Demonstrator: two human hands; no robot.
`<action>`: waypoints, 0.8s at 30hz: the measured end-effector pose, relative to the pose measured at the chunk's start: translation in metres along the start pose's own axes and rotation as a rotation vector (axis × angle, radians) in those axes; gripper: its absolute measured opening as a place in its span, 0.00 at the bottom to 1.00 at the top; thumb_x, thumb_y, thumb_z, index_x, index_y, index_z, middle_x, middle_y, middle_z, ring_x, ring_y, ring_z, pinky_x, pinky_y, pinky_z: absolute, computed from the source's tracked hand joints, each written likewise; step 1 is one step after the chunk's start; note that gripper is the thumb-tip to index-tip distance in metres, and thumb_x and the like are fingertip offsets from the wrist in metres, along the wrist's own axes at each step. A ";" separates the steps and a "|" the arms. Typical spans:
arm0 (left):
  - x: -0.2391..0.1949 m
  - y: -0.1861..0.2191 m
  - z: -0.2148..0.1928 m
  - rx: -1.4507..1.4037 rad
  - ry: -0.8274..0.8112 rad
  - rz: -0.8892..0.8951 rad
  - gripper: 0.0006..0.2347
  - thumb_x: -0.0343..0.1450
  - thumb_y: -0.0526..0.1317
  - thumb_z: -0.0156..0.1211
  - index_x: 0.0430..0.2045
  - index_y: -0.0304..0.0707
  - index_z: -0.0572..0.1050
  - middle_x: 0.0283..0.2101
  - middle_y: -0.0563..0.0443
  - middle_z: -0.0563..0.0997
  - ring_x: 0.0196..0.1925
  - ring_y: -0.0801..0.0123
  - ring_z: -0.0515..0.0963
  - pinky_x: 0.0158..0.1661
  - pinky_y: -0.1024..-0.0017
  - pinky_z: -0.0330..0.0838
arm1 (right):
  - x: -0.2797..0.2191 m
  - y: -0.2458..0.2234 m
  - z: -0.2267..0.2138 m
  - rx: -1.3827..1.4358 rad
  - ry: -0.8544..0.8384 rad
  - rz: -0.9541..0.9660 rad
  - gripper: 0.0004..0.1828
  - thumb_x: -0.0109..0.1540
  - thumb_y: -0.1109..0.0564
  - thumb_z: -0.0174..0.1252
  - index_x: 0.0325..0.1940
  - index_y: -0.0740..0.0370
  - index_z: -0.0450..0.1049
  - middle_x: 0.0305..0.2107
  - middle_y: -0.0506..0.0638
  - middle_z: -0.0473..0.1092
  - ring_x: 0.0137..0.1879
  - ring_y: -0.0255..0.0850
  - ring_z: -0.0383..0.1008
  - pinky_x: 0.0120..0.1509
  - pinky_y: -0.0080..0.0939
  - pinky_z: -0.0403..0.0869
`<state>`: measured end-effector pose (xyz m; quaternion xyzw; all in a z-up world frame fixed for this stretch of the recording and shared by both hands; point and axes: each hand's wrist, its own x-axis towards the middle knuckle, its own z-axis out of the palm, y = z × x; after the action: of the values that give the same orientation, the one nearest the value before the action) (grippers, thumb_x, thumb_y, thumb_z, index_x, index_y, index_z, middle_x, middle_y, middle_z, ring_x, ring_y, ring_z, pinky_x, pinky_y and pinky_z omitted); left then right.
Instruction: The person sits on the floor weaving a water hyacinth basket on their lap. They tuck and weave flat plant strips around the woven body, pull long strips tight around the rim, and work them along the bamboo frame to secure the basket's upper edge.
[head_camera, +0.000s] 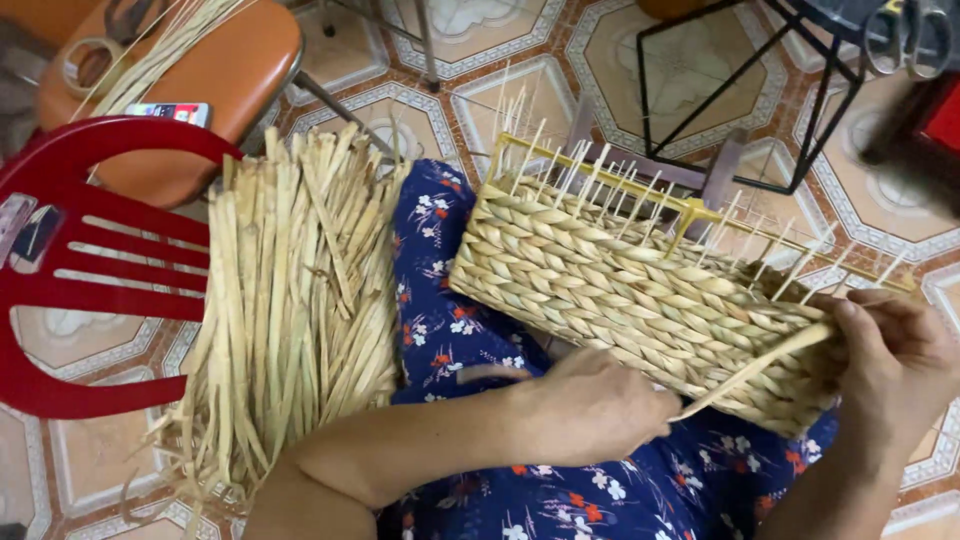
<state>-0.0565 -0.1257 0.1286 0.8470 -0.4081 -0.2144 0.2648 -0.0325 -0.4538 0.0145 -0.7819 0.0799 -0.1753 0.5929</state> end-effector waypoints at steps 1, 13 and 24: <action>-0.009 -0.010 -0.006 -0.001 0.007 -0.010 0.09 0.75 0.43 0.57 0.35 0.37 0.78 0.30 0.41 0.83 0.37 0.51 0.85 0.41 0.54 0.78 | 0.000 0.011 -0.005 0.003 -0.011 -0.002 0.04 0.77 0.72 0.60 0.49 0.72 0.71 0.43 0.61 0.77 0.45 0.39 0.78 0.48 0.30 0.74; -0.181 -0.265 -0.069 -0.064 1.138 -1.177 0.07 0.73 0.40 0.63 0.41 0.40 0.78 0.42 0.48 0.84 0.42 0.65 0.84 0.43 0.65 0.79 | -0.001 -0.028 0.008 -0.031 -0.050 0.167 0.03 0.77 0.60 0.51 0.53 0.62 0.68 0.42 0.54 0.75 0.44 0.36 0.74 0.51 0.35 0.73; -0.227 -0.299 -0.038 0.037 1.175 -1.233 0.10 0.71 0.42 0.72 0.35 0.37 0.79 0.39 0.45 0.84 0.40 0.61 0.84 0.44 0.62 0.76 | 0.003 0.004 -0.007 -0.037 -0.077 0.086 0.04 0.75 0.62 0.51 0.52 0.65 0.68 0.43 0.54 0.75 0.42 0.31 0.69 0.53 0.33 0.68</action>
<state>0.0078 0.2246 0.0044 0.8957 0.3262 0.1609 0.2556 -0.0318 -0.4623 0.0127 -0.7948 0.0939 -0.1181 0.5878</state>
